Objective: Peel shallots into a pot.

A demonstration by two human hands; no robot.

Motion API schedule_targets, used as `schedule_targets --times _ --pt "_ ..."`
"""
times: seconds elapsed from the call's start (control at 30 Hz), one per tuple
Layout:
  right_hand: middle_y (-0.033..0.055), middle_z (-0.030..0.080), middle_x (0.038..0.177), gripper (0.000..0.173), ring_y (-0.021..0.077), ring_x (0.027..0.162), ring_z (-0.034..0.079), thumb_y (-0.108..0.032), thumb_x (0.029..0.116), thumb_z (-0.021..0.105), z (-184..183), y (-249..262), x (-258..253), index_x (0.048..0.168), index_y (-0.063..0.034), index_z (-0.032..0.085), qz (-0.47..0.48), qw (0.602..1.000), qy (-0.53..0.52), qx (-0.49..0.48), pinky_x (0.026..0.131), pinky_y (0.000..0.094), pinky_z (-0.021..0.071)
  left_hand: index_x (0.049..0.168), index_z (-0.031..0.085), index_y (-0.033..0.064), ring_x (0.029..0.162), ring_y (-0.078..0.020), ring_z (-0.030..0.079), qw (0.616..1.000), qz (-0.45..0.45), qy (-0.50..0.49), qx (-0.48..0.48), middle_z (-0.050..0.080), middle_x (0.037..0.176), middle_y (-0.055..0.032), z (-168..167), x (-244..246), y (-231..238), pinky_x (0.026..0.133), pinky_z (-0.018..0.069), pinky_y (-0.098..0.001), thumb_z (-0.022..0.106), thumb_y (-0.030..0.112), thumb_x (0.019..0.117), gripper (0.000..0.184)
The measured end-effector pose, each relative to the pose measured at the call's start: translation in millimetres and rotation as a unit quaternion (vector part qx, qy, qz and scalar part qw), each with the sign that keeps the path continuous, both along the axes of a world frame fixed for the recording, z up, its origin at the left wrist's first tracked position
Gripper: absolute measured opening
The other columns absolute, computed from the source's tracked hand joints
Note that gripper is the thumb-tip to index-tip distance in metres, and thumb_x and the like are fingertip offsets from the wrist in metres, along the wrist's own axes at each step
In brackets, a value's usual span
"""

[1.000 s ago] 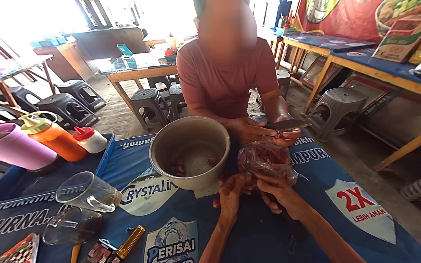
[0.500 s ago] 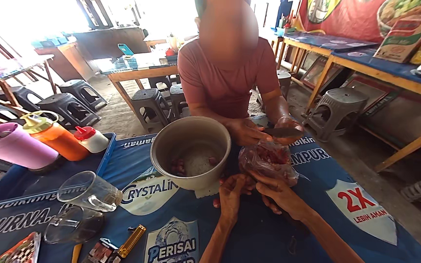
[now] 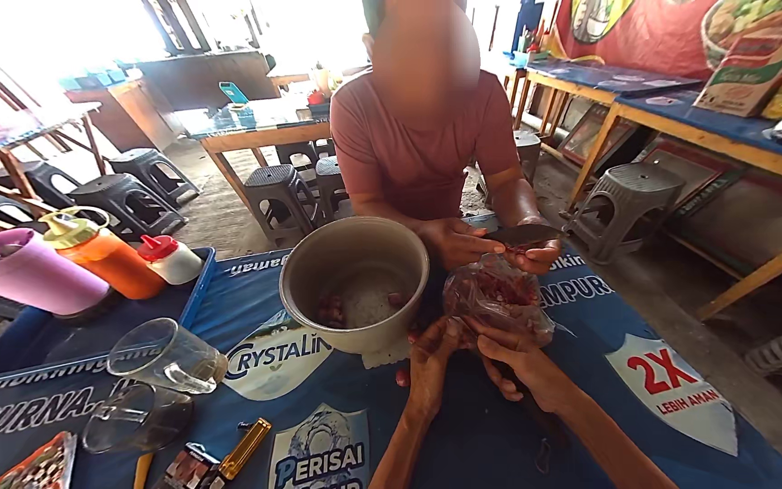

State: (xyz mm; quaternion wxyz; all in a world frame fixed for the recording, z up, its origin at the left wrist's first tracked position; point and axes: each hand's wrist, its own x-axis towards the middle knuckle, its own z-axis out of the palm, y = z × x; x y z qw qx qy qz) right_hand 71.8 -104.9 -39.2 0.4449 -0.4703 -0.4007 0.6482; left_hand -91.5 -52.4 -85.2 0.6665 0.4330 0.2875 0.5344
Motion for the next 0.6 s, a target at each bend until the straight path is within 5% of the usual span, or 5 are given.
schedule_targets --times 0.1,0.6 --pt "-0.0005 0.054 0.067 0.045 0.0055 0.042 0.045 -0.022 0.108 0.045 0.2 -0.7 -1.5 0.153 -0.0148 0.048 0.01 1.0 0.0 -0.004 0.037 0.0183 0.0397 0.117 0.066 -0.0088 0.09 -0.0159 0.071 0.999 0.032 -0.001 0.009 0.073 0.1 -0.0108 -3.1 1.3 0.3 0.089 0.059 -0.0328 0.06 0.001 0.0972 0.023" --pt "0.0 0.052 0.067 0.043 0.0055 0.042 0.045 -0.022 0.1105 0.041 -0.3 2.0 -0.8 0.152 -0.0146 0.048 -0.059 0.997 0.044 -0.035 0.036 0.0187 0.0397 0.129 0.058 -0.0115 0.105 -0.0213 0.07 0.998 -0.042 -0.047 -0.006 0.07 0.117 -0.0164 -0.5 0.0 1.8 0.1 0.0555 -0.0371 0.047 -0.003 0.1015 0.031"
